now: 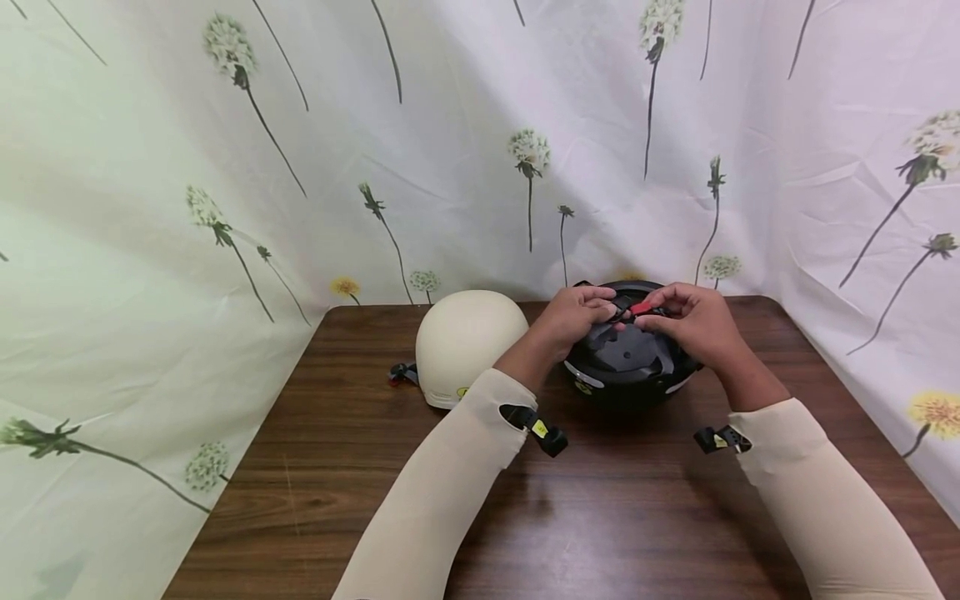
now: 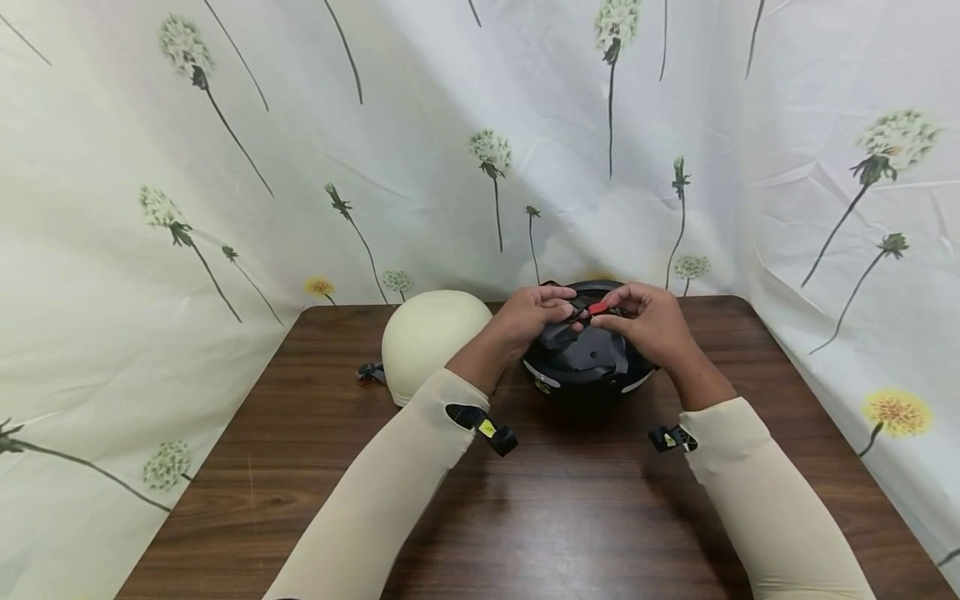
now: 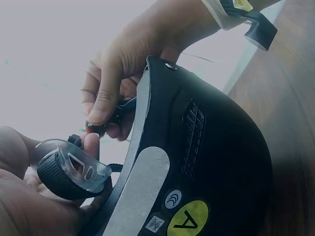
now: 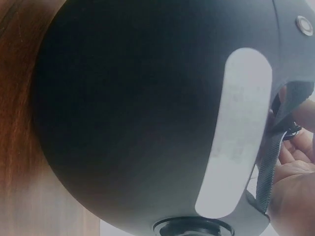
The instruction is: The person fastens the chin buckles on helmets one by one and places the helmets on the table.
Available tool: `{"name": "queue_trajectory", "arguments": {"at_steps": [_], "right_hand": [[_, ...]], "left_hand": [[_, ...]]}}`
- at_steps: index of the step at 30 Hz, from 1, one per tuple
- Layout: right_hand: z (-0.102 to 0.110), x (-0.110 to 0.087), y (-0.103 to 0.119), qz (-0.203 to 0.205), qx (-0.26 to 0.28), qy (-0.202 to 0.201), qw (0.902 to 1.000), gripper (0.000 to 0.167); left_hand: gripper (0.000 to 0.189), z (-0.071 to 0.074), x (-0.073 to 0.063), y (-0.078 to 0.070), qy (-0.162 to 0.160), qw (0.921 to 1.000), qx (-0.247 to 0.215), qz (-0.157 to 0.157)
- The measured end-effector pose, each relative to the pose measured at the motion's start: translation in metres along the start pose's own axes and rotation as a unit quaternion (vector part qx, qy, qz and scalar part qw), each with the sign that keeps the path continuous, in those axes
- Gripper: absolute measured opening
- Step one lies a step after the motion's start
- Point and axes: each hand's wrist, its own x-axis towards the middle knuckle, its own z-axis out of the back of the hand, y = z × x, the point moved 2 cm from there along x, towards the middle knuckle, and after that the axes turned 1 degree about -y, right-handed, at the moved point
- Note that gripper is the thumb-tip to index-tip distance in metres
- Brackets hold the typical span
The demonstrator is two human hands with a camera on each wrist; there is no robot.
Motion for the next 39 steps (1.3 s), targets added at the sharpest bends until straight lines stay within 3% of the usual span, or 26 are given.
{"name": "queue_trajectory", "arguments": {"at_steps": [10,16,27,32,39], "right_hand": [[0.002,0.001,-0.001,0.018,-0.027,-0.034,0.9989,0.015],[0.002,0.001,0.000,0.025,0.018,-0.036,0.9989,0.017],[0.005,0.002,-0.009,-0.004,0.080,-0.032,0.9963,0.022],[0.007,0.004,-0.011,0.009,0.120,-0.028,0.9924,0.016],[0.009,0.004,-0.014,0.023,0.151,-0.006,0.9882,0.013]], "left_hand": [[0.033,-0.001,0.001,0.001,0.001,0.9999,0.009,-0.010],[0.038,-0.001,0.000,0.002,0.012,0.9988,0.043,-0.021],[0.039,-0.006,0.002,0.004,0.064,0.9977,-0.011,-0.021],[0.041,-0.008,0.003,0.005,0.073,0.9969,-0.021,-0.022],[0.059,-0.009,0.004,0.005,0.093,0.9942,-0.053,0.006]]}}
